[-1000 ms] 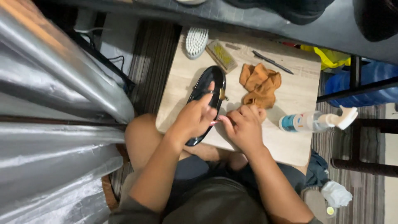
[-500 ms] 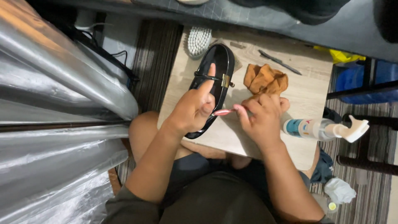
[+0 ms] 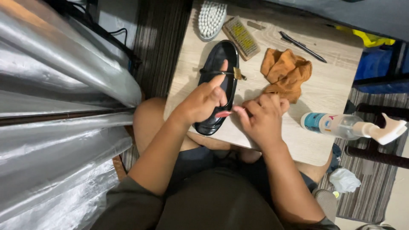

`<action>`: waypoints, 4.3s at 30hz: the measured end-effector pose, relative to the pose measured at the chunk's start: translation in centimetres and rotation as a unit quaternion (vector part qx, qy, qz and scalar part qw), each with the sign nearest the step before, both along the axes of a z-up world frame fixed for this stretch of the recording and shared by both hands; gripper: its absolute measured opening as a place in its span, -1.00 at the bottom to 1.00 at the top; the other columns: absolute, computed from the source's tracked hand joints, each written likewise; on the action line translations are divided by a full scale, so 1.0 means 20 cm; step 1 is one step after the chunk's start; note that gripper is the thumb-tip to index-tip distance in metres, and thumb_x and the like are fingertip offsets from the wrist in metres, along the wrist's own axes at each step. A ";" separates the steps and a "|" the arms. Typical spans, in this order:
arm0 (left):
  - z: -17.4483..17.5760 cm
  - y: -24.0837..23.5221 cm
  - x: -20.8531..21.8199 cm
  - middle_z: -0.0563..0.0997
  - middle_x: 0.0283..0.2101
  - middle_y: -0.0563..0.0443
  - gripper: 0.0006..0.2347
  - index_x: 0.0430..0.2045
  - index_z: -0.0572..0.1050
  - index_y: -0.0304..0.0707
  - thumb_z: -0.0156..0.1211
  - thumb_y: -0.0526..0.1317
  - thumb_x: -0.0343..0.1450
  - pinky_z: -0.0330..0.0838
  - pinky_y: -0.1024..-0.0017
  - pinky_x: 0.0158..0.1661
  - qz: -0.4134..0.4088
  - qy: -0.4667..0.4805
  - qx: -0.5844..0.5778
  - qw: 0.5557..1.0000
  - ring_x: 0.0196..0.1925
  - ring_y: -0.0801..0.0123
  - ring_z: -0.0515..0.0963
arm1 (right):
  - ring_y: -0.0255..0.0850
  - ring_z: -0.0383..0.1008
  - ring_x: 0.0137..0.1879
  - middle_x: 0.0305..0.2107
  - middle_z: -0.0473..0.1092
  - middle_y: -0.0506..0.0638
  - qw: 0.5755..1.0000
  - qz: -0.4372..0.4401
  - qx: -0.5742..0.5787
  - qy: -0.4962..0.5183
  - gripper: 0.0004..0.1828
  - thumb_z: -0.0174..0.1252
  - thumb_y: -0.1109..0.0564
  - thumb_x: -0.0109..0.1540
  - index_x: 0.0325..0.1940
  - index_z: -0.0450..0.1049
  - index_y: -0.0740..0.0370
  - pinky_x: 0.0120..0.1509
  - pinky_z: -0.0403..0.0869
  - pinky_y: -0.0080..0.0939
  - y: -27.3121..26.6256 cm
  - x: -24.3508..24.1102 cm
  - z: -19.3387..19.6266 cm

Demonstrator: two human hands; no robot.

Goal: The person scrubs a black loafer with a red toothbrush, applying cleaning foam from a spray bottle. They focus on the upper leather and the gold buckle area, repeatedly brushing and reapplying foam.

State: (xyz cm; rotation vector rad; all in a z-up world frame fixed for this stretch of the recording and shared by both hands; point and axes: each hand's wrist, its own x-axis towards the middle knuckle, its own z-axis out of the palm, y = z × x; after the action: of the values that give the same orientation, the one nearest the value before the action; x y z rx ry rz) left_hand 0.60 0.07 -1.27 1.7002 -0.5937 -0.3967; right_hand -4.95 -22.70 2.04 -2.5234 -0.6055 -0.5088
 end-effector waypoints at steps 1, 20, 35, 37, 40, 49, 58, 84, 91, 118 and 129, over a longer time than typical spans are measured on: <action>-0.04 0.01 0.02 0.66 -0.48 -0.01 -0.22 0.50 -0.26 -0.29 -0.52 0.32 0.49 0.57 0.32 -0.37 0.002 0.002 0.001 1.000 -0.44 0.22 0.68 | 0.05 0.33 -0.19 -0.45 0.27 0.00 1.000 0.002 0.001 0.002 -0.74 0.30 -0.13 0.30 -0.32 0.55 0.04 -0.02 0.27 0.02 0.03 -0.01 0.00; -0.11 0.01 0.07 0.69 -0.44 -0.13 -0.29 0.51 -0.06 0.08 -0.73 0.34 0.47 0.65 0.35 -0.29 -0.023 0.158 0.017 0.987 -0.40 0.17 0.71 | 0.05 0.32 -0.23 -0.47 0.32 0.03 0.999 0.009 -0.037 -0.009 -0.70 0.33 -0.14 0.28 -0.38 0.57 0.07 -0.04 0.28 0.01 0.02 0.03 0.05; -0.05 0.00 0.07 0.67 -0.44 -0.22 -0.23 0.48 0.06 -0.08 -0.66 0.38 0.44 0.64 0.39 -0.34 0.002 0.208 0.017 0.978 -0.43 0.19 0.70 | 0.02 0.33 -0.22 -0.48 0.34 0.01 0.998 -0.004 -0.053 -0.020 -0.66 0.32 -0.19 0.28 -0.41 0.56 0.04 -0.01 0.25 -0.01 0.01 0.02 0.01; -0.02 0.01 0.06 0.67 -0.42 -0.22 -0.24 0.47 0.08 -0.07 -0.64 0.37 0.45 0.64 0.41 -0.32 0.006 0.202 0.030 0.979 -0.40 0.20 0.70 | 0.02 0.32 -0.21 -0.46 0.34 0.02 0.996 -0.025 -0.076 -0.027 -0.65 0.32 -0.19 0.30 -0.43 0.56 0.04 0.02 0.20 0.02 -0.07 0.05 0.01; 0.02 -0.01 0.06 0.67 -0.46 -0.19 -0.25 0.47 0.06 -0.11 -0.64 0.34 0.45 0.63 0.45 -0.40 0.013 0.206 0.029 0.978 -0.46 0.23 0.70 | 0.04 0.33 -0.24 -0.46 0.34 0.04 0.997 -0.033 -0.064 -0.037 -0.73 0.35 -0.15 0.30 -0.34 0.58 0.01 -0.03 0.25 -0.04 -0.11 0.06 0.03; -0.05 -0.02 0.07 0.67 -0.45 -0.24 -0.21 0.40 0.18 -0.32 -0.62 0.34 0.46 0.65 0.37 -0.34 0.041 0.214 0.028 0.976 -0.42 0.18 0.70 | -0.08 0.29 -0.20 -0.51 0.35 -0.10 0.996 -0.009 -0.090 -0.012 -0.61 0.28 -0.28 0.24 -0.48 0.56 -0.03 0.06 0.16 0.02 0.05 0.00 -0.03; 0.04 -0.02 0.06 0.67 -0.48 -0.17 -0.20 0.39 0.19 -0.32 -0.62 0.34 0.45 0.65 0.40 -0.34 0.047 0.212 0.045 0.975 -0.44 0.24 0.70 | -0.04 0.33 -0.25 -0.45 0.36 -0.03 0.996 -0.035 -0.054 -0.056 -0.73 0.39 -0.17 0.27 -0.37 0.58 -0.03 -0.03 0.22 -0.08 -0.10 0.06 0.02; 0.04 -0.03 0.03 0.67 -0.47 -0.20 -0.19 0.33 0.26 -0.41 -0.58 0.35 0.46 0.65 0.34 -0.27 0.062 0.199 0.060 0.976 -0.40 0.16 0.71 | 0.05 0.32 -0.23 -0.48 0.33 0.04 0.998 0.000 -0.052 -0.018 -0.62 0.30 -0.21 0.31 -0.41 0.54 0.07 -0.01 0.19 0.05 -0.03 0.04 0.05; 0.02 -0.03 0.04 0.68 -0.47 -0.18 -0.20 0.36 0.24 -0.36 -0.61 0.35 0.47 0.65 0.35 -0.26 0.051 0.192 0.066 0.978 -0.40 0.18 0.70 | 0.04 0.31 -0.25 -0.51 0.31 0.02 0.999 0.000 -0.038 -0.017 -0.64 0.34 -0.20 0.28 -0.41 0.56 0.06 -0.04 0.27 0.03 0.02 -0.01 0.02; 0.34 -0.11 -0.18 0.62 -0.11 -0.57 -0.26 0.30 0.19 -0.54 -0.51 0.26 0.50 0.56 0.02 -0.05 0.203 0.293 0.073 0.931 -0.03 -0.17 0.68 | 0.11 0.46 -0.16 -0.20 0.37 0.10 0.978 -0.163 -0.124 0.025 -0.58 0.10 0.23 0.21 0.18 0.49 0.18 -0.07 0.40 -0.01 -0.26 -0.31 -0.15; 0.59 -0.15 -0.22 0.64 -0.11 -0.02 -0.48 0.05 0.45 -0.17 -0.15 0.21 0.42 0.39 0.31 -0.07 0.187 0.209 0.270 0.921 -0.05 0.26 0.62 | 0.03 0.02 0.65 0.47 0.00 0.09 0.914 -0.259 0.236 -0.206 -0.19 0.27 -0.04 0.45 0.56 -0.12 0.05 0.83 0.11 0.12 -0.54 -0.29 0.10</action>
State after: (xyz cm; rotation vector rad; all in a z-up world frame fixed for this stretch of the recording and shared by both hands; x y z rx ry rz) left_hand -3.71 -3.00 10.60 2.1114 0.1829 -0.6646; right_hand -10.78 -33.50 3.95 -2.0885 0.0786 -1.2351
